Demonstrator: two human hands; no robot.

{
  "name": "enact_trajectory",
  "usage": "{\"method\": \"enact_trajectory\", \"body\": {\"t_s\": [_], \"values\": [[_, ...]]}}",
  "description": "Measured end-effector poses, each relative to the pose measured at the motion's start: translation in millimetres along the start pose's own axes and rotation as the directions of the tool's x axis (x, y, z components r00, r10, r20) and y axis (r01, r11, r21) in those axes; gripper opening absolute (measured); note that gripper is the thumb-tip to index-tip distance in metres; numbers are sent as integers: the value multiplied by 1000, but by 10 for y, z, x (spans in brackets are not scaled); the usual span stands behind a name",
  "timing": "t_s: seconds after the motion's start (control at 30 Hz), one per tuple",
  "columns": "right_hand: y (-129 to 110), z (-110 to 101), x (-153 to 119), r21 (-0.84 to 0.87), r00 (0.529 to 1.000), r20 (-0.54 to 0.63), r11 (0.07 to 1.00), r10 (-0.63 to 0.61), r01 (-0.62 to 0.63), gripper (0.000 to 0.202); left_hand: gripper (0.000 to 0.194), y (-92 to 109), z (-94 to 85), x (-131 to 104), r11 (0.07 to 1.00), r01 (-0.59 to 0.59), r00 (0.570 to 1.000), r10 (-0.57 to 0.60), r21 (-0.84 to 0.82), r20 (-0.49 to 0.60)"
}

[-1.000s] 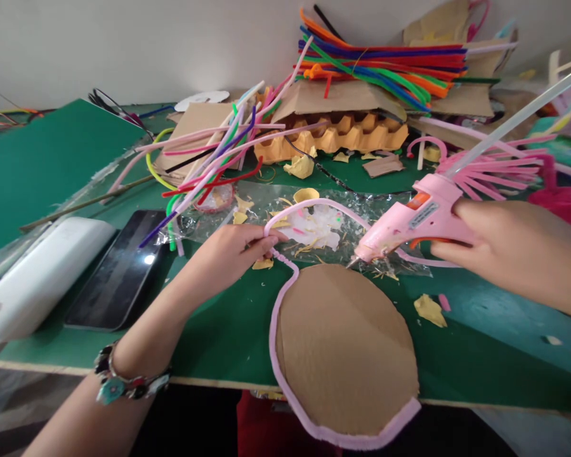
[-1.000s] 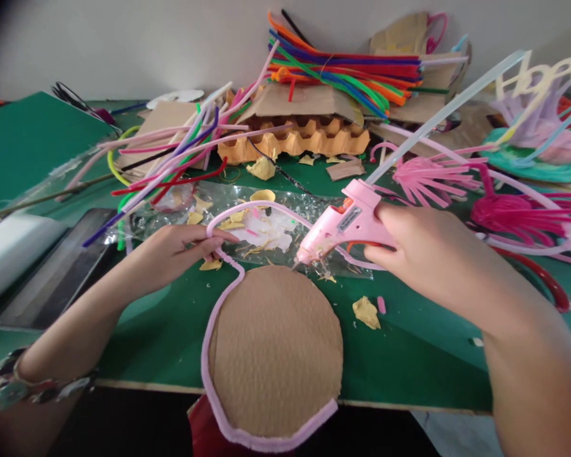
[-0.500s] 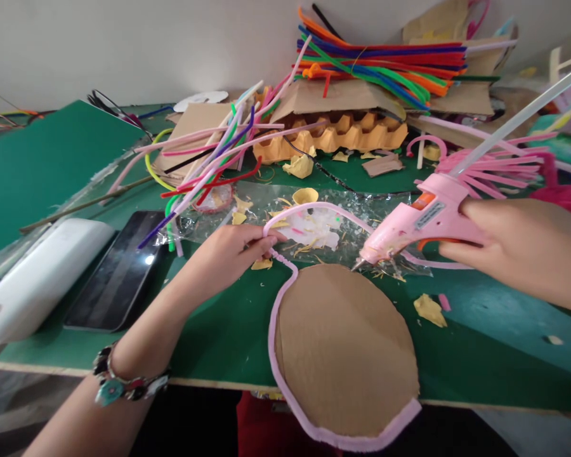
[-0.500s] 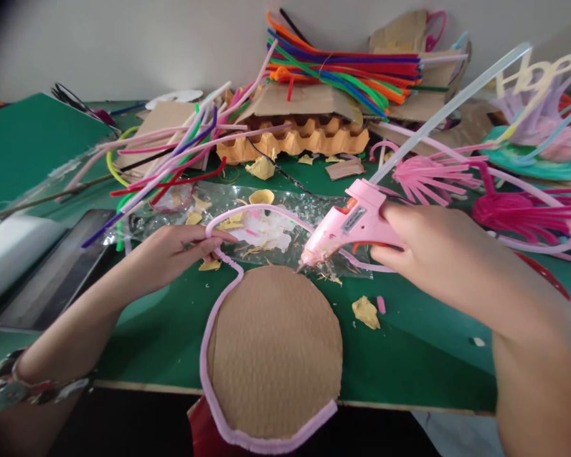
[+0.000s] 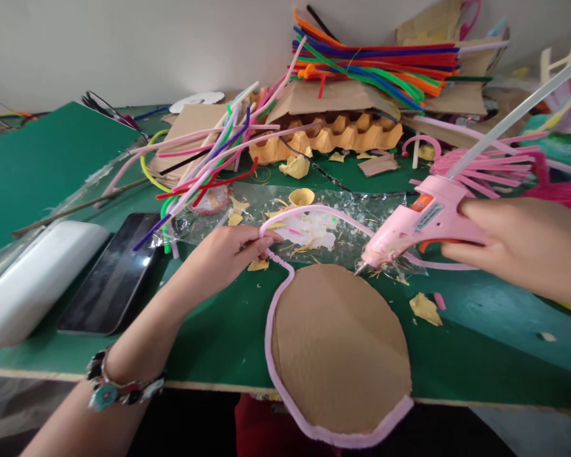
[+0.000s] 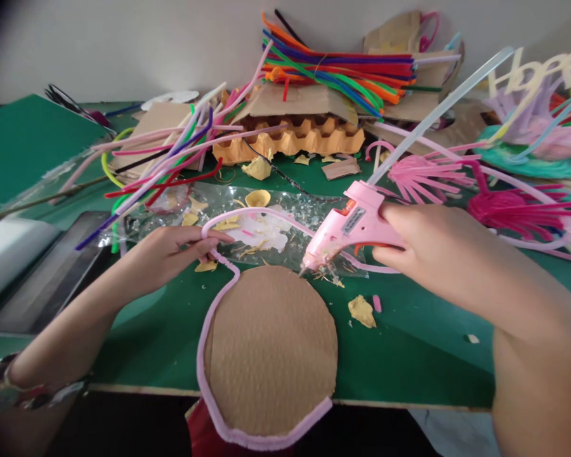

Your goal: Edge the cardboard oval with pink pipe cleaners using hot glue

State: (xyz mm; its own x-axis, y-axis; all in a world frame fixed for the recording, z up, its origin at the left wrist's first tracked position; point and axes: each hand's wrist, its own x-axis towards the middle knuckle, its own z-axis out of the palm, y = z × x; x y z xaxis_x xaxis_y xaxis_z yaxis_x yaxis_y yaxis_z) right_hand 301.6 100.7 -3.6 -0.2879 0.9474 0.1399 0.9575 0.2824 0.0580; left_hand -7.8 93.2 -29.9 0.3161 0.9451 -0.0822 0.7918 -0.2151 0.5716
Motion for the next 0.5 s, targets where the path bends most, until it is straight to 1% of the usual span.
{"method": "enact_trajectory", "body": {"t_s": [0.07,0.1,0.23,0.3,0.4,0.5], "values": [[-24,-40,9,16,999,50,1000,-10,9,51,35,-2,-2,0,1000,-3,1000,3,1,2],[-33,-58,13,20,998,57,1000,-11,10,52,35,-5,-2,0,1000,-4,1000,4,1,2],[-43,-94,25,27,1000,15,1000,-12,12,62,34,-17,6,-1,1000,6,1000,-6,-16,13],[-30,-94,21,27,1000,12,999,-17,16,66,34,-19,10,0,1000,8,1000,-8,-30,20],[2,-83,4,40,999,35,998,-40,38,69,33,-15,10,2,999,1,1000,-1,-35,17],[35,-70,-13,58,994,55,994,-91,88,72,33,-9,6,2,1000,0,1000,0,-32,9]]}}
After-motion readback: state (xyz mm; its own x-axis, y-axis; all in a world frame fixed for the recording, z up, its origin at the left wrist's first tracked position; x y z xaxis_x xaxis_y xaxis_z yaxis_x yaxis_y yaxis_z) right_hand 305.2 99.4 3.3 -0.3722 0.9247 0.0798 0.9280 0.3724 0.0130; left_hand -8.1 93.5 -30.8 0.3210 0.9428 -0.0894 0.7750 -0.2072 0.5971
